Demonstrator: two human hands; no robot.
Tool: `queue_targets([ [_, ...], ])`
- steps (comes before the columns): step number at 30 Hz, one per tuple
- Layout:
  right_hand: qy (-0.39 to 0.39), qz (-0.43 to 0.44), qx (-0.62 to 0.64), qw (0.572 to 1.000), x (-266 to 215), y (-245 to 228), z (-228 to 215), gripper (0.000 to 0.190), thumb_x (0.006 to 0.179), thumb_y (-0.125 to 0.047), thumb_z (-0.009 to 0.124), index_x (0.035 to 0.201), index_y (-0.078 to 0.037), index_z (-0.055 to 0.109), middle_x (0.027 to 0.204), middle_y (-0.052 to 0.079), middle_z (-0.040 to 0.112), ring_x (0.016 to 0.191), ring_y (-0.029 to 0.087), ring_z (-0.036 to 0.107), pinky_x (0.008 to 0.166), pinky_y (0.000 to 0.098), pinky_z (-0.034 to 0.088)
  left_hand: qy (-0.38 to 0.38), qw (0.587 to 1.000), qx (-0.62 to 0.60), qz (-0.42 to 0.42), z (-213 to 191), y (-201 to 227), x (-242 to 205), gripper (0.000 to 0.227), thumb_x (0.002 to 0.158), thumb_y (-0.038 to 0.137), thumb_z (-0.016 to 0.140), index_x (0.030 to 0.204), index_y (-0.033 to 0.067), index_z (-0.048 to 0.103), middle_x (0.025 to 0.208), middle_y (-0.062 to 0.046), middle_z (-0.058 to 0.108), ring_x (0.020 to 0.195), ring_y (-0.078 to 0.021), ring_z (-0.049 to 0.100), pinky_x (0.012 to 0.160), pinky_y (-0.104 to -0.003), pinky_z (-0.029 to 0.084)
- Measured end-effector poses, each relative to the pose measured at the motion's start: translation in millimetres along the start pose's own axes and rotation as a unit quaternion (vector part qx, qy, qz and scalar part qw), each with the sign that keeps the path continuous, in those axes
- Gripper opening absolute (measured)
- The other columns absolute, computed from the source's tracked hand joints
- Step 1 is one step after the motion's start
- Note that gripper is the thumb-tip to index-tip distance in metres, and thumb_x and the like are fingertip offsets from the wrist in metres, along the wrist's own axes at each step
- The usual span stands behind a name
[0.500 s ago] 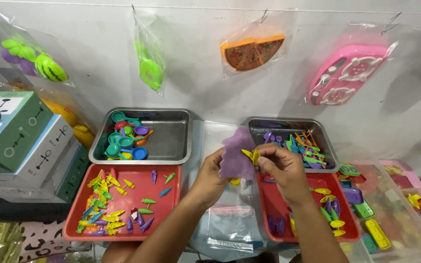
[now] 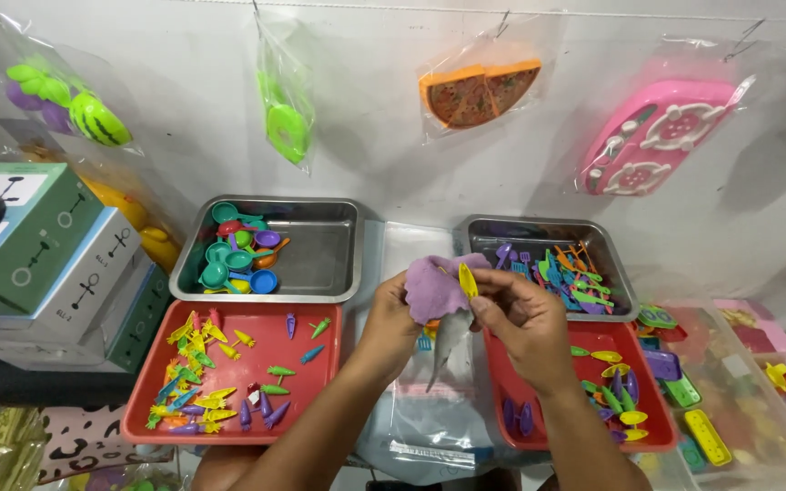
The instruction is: The person wipes small plastic toys, including a blue fork and a yellow toy, with a purple cloth. They then place the cleaned items into a clear plastic bag. The person also handles a yellow plastic container and a green plastic spoon, placing them into the bag.
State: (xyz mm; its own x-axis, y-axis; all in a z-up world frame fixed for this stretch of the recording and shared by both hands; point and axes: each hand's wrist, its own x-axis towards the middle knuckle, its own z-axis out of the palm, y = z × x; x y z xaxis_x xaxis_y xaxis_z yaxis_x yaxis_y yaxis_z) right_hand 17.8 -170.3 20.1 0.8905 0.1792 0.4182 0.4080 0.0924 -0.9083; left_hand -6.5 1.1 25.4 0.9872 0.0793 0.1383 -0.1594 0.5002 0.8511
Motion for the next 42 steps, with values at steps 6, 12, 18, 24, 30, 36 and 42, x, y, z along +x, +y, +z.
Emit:
queue_targets([
  [6,-0.014,-0.007,0.03,0.999,1.1,-13.8,9.9,0.036,0.089,0.006,0.07,0.125,0.007,0.067,0.093,0.016,0.075,0.074,0.014,0.069,0.065,0.0301,0.064,0.005,0.992,0.115,0.054,-6.1,7.9,-0.7,0.009,0.08,-0.008,0.073,0.08,0.001,0.071,0.069,-0.005,0.066,0.069,-0.0099,0.054,0.063,-0.027,0.047],
  [12,-0.022,-0.023,0.007,0.999,2.0,-6.4,7.3,0.03,0.086,0.01,0.07,0.116,0.009,0.073,0.086,0.017,0.072,0.071,0.019,0.069,0.059,0.0328,0.065,0.05,0.98,0.146,0.129,3.3,-1.6,-4.1,0.009,0.078,-0.004,0.08,0.083,-0.0007,0.073,0.069,-0.01,0.071,0.071,-0.0118,0.059,0.066,-0.032,0.055],
  [18,-0.013,-0.034,-0.045,0.998,1.2,0.3,8.7,0.03,0.086,0.011,0.069,0.116,0.01,0.073,0.084,0.02,0.075,0.069,0.018,0.069,0.059,0.0331,0.064,0.071,0.936,0.268,0.217,4.2,5.4,-6.4,0.007,0.08,0.001,0.079,0.076,0.0022,0.074,0.059,-0.012,0.071,0.064,-0.0052,0.057,0.054,-0.032,0.052],
  [24,0.079,0.035,-0.031,0.996,4.7,9.5,6.1,0.018,0.089,0.005,0.069,0.105,0.006,0.077,0.075,0.017,0.073,0.062,0.018,0.068,0.051,0.0299,0.06,0.038,0.961,0.232,0.147,7.7,8.2,-7.4,0.007,0.086,0.002,0.072,0.081,0.0048,0.076,0.062,-0.01,0.071,0.065,-0.0087,0.06,0.058,-0.034,0.055],
  [30,0.141,0.108,0.099,0.979,11.2,16.9,-3.6,0.02,0.093,-0.003,0.07,0.109,0.008,0.072,0.083,0.016,0.071,0.067,0.022,0.072,0.059,0.0357,0.066,0.105,0.99,-0.065,-0.061,-9.5,-14.9,13.6,0.03,0.098,0.021,0.059,0.121,0.0046,0.07,0.112,-0.011,0.068,0.102,-0.0259,0.063,0.095,-0.047,0.052],
  [36,0.144,0.123,0.092,0.978,12.1,12.4,-5.2,0.023,0.092,-0.006,0.072,0.111,0.007,0.073,0.081,0.016,0.07,0.065,0.021,0.071,0.059,0.035,0.066,0.166,0.971,-0.135,-0.105,-27.2,4.1,15.8,0.037,0.102,0.031,0.052,0.128,0.0107,0.069,0.125,-0.013,0.069,0.114,-0.0301,0.062,0.103,-0.052,0.048],
  [42,0.025,0.122,-0.289,0.949,18.2,21.4,-15.2,0.015,0.086,-0.016,0.082,0.099,-0.009,0.083,0.074,0.01,0.077,0.064,0.019,0.074,0.057,0.0302,0.061,0.208,0.965,-0.135,-0.08,-48.3,19.6,22.3,0.042,0.105,0.037,0.044,0.13,0.0124,0.068,0.132,-0.012,0.067,0.121,-0.0289,0.06,0.108,-0.052,0.045],
])
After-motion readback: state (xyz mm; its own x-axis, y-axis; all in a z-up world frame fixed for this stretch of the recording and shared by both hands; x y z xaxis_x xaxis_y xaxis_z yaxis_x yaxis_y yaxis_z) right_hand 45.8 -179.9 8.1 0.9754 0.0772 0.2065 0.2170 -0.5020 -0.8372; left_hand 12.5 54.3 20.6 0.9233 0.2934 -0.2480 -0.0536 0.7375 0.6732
